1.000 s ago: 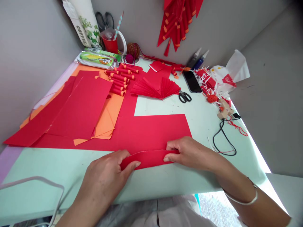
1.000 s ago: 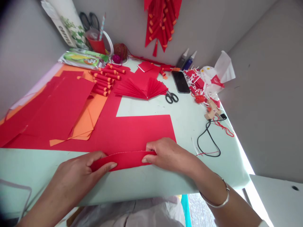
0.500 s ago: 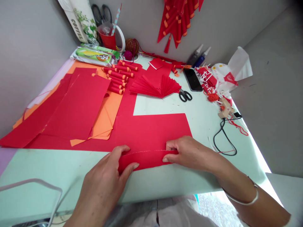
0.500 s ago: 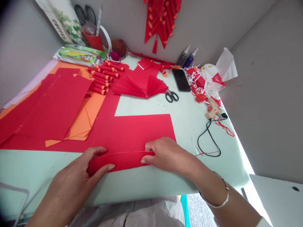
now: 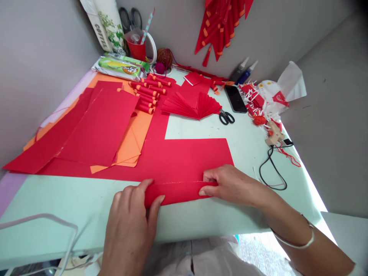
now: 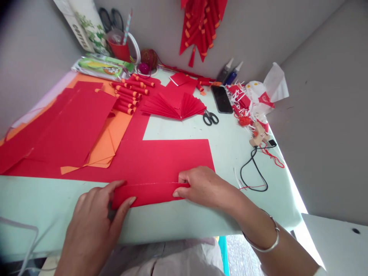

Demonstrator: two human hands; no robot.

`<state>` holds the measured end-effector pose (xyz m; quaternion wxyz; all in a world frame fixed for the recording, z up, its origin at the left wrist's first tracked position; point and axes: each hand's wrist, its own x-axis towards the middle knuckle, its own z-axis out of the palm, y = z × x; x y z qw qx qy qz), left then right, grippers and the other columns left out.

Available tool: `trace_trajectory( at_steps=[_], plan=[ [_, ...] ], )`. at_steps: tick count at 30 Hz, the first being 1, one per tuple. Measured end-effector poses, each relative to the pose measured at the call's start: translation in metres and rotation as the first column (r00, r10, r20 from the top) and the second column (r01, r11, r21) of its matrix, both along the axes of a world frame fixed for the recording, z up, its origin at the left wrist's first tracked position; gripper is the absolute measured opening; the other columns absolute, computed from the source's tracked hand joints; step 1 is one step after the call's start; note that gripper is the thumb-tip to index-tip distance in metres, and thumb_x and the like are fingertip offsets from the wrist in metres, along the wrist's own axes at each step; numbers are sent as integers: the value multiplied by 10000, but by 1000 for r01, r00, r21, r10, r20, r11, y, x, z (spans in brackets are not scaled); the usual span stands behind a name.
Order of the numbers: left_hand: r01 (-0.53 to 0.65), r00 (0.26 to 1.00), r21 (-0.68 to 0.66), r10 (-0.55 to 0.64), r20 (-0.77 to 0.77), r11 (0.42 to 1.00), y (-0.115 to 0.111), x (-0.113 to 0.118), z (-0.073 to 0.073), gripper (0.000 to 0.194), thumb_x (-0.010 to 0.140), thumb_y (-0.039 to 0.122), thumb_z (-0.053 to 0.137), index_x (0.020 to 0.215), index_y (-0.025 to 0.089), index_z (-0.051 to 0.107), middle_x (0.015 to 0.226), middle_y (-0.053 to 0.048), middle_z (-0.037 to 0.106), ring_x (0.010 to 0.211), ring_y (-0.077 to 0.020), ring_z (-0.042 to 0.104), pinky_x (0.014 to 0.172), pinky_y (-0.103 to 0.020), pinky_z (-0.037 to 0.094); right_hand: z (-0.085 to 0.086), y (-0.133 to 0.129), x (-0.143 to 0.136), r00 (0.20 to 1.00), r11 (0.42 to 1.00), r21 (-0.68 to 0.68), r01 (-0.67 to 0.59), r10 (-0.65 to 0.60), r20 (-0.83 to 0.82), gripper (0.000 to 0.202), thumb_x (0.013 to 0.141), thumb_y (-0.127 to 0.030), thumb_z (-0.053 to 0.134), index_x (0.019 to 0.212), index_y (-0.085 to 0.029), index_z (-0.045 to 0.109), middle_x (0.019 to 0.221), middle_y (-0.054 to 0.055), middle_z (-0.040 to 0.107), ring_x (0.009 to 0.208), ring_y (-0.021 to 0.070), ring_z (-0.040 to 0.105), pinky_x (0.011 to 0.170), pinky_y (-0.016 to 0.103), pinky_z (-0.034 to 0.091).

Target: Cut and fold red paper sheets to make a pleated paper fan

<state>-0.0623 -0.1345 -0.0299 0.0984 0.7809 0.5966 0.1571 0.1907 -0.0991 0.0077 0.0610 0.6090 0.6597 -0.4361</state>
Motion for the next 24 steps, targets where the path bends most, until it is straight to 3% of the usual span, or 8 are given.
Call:
trace_trajectory(
  at_steps=[9, 17, 20, 24],
  plan=[
    [-49, 998, 110, 54, -41, 993, -8, 2, -6, 365, 935, 310, 430, 1179, 57, 526, 994, -197, 550, 945, -352, 497, 839, -512, 456, -2, 0, 1, 1000, 1000, 16, -12, 11, 5, 341, 795, -452, 615, 633, -210, 437, 586, -55, 412, 545, 108, 363, 483, 275, 238],
    [-92, 993, 137, 100, -57, 986, -12, 1, -8, 233, 916, 277, 448, 1093, 156, 541, 981, -158, 533, 918, -325, 518, 823, -503, 473, -2, 0, 2, 1000, 999, 26, -25, 25, 3, 355, 795, -459, 615, 626, -210, 426, 584, -56, 399, 545, 109, 353, 485, 279, 234],
    [-18, 997, 151, 30, -75, 988, -12, -2, -8, 185, 910, 221, 471, 1031, 149, 591, 922, -143, 535, 838, -296, 496, 752, -455, 482, -1, 1, 1, 1000, 999, 29, -26, 26, 5, 371, 793, -459, 618, 616, -208, 411, 578, -56, 384, 545, 110, 344, 485, 283, 229],
    [180, 981, 148, -166, -104, 973, -9, -5, -2, 231, 876, 82, 456, 1000, 138, 642, 876, -128, 570, 794, -279, 480, 707, -425, 463, 1, 3, -1, 999, 997, 54, -50, 49, 11, 360, 792, -449, 618, 613, -207, 420, 577, -53, 397, 547, 112, 353, 485, 285, 223]
  ],
)
